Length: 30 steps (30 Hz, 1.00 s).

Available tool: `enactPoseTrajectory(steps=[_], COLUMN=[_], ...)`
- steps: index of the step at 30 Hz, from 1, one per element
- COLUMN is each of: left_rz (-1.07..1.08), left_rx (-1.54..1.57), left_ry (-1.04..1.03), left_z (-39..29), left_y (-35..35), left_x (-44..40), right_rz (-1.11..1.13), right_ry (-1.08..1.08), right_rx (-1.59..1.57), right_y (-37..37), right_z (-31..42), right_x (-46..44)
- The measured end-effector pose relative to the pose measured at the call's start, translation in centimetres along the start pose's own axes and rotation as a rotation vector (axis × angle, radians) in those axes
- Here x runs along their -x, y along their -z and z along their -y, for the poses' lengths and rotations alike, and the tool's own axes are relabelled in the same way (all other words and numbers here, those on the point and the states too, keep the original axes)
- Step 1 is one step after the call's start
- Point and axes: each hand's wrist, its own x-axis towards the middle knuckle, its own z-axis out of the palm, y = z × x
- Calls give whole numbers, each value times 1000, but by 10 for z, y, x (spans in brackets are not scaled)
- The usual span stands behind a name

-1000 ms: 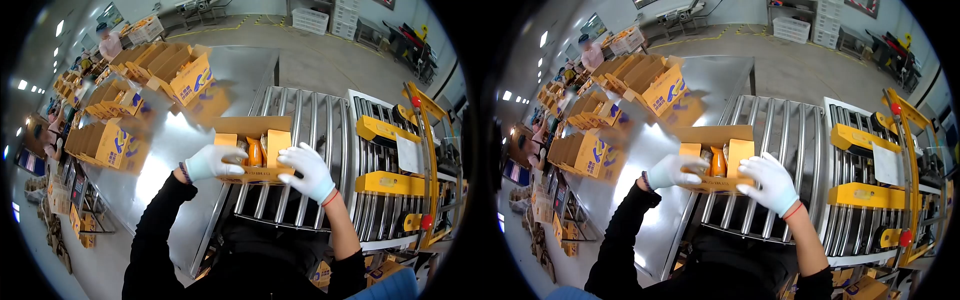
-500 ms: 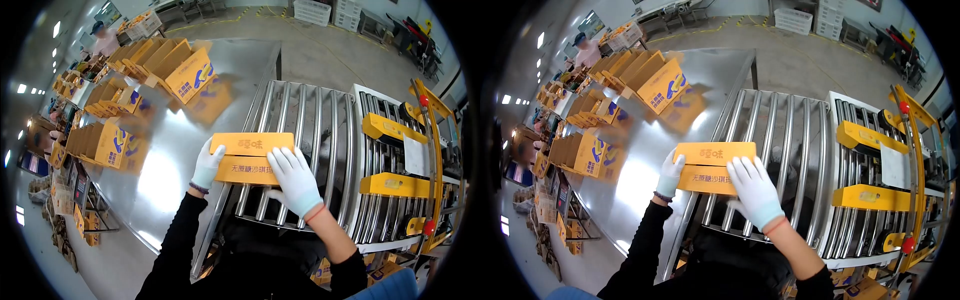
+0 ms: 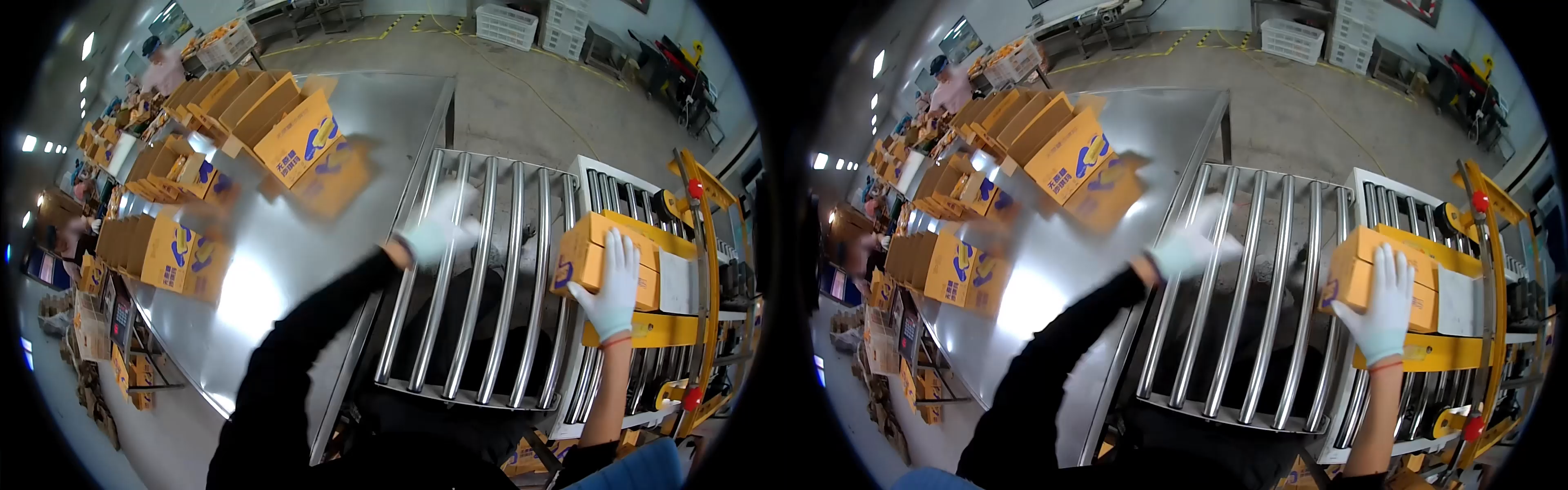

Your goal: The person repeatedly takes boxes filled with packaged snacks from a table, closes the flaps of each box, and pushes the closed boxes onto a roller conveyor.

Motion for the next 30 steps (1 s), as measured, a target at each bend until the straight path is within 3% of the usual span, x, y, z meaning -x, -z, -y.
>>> enactPoseTrajectory(steps=[4,5,7,9,12,13,17,20,24,27,29,30], left_rz=[-768,-838,-588,-438,-350,-324,-148,-32,44,67,44,12], left_rx=[-997,-1197,-1426,-1181,-1198,-1169,-807,-465,-270,-324,-393,-435], left_ry=[52,140,482,566,330,259,52,-121,-179,-170,-174,-150], left_z=[119,141,185,169,113,94,7,-46,-53,-44,-45,-47], left_y=[210,256,303,292,218,197,143,117,70,45,40,42], left_x=[-6,-5,31,37,70,91,181,195,155,131,127,134], right_rz=[-11,-1,-63,28,-21,40,13,76,79,27,-151,-191], right_ry=[11,30,0,87,95,-23,49,336,422,390,250,330], right_rx=[-64,-87,-122,10,-501,-801,-815,-663,-708,-830,-994,-961], right_y=[13,14,15,10,-8,-22,-28,-6,-25,-29,-17,1], right_z=[-12,-13,-7,-7,39,64,158,187,151,174,190,195], right_x=[10,11,9,6,6,12,14,12,53,73,74,65])
